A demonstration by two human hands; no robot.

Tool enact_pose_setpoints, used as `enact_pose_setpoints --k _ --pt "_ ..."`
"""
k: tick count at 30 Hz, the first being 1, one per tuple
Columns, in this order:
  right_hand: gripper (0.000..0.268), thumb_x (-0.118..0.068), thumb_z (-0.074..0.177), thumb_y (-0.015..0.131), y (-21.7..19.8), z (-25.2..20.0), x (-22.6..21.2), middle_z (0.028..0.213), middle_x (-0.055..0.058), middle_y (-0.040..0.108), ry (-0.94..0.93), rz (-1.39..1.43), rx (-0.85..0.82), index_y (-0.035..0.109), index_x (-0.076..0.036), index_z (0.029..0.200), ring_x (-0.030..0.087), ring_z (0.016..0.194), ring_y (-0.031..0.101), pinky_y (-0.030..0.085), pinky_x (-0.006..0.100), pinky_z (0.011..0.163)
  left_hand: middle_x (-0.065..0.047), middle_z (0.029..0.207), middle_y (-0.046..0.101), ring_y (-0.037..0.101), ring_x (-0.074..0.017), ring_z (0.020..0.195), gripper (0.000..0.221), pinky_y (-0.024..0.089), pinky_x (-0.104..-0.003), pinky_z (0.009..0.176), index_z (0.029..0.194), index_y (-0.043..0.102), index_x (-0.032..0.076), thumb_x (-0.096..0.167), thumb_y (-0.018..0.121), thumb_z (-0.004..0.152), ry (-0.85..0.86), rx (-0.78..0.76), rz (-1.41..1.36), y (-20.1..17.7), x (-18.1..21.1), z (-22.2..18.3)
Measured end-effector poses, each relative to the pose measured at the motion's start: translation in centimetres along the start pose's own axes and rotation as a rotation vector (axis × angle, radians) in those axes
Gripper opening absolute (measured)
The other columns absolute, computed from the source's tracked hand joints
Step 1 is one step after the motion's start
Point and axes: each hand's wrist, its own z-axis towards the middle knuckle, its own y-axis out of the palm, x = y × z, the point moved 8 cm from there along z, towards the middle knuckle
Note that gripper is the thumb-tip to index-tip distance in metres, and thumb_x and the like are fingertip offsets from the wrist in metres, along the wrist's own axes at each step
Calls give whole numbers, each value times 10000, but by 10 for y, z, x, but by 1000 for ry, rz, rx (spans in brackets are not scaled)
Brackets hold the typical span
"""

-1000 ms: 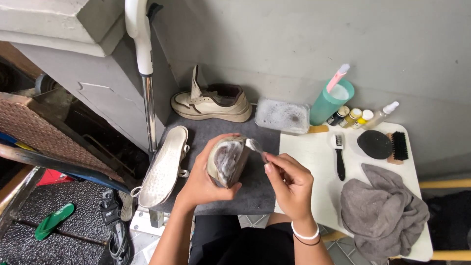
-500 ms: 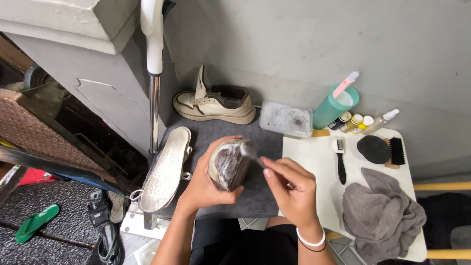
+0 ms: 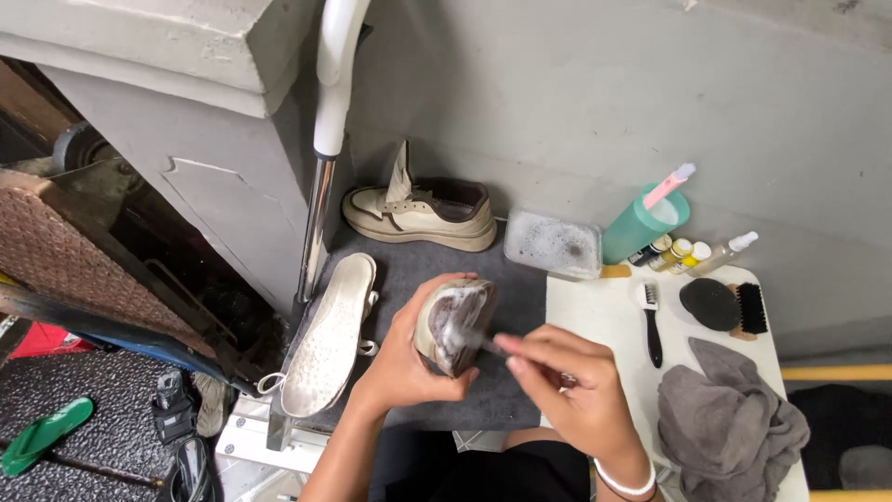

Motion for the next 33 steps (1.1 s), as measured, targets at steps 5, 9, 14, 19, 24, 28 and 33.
enact_pose_setpoints --k 5,9,14,19,24,28,33 --pt "243 -2 923 669 -13 0 -1 860 79 722 9 -127 97 748 -8 1153 74 565 493 379 220 508 -92 1409 614 616 -232 1290 859 458 -364 1118 1406 496 70 201 811 617 7 -22 42 5 8 2" --pt "242 16 910 681 -26 3 -4 859 74 709 -9 -181 106 749 8 1142 67 558 468 359 227 505 -84 1399 616 615 -243 1300 842 456 -381 1120 1409 498 82 210 805 635 30 -39 108 10 14 6" --pt "248 17 909 678 -39 6 -13 830 54 706 -79 -146 17 750 -22 1144 57 540 450 350 197 495 -53 1394 628 620 -233 1277 867 432 -376 1105 1413 495 126 226 796 607 -16 -75 178 26 18 8" --pt "258 -10 914 679 -61 2 -19 794 42 706 -77 -110 -52 751 -44 1159 66 539 473 363 208 491 -43 1369 634 605 -227 1267 891 418 -371 1105 1417 517 151 224 793 572 -73 -93 227 45 18 9" --pt "275 -16 928 680 -80 -2 -29 792 38 660 -137 -201 -56 737 -52 1195 91 540 430 347 246 508 -85 1427 603 587 -255 1335 893 411 -406 1142 1422 506 132 228 806 587 -69 -98 285 63 19 9" --pt "281 -30 922 689 -88 -6 -27 803 42 700 -166 -163 -124 743 -90 1192 96 591 574 429 224 525 -85 1437 603 567 -259 1348 900 414 -408 1144 1417 513 116 192 801 567 -49 -110 314 74 25 11" --pt "271 -28 927 680 -92 -14 -19 772 18 644 -122 -147 -107 760 -105 1175 97 586 503 385 234 528 -82 1392 628 626 -244 1281 884 445 -377 1103 1395 526 116 190 785 553 -63 -80 332 78 28 13"
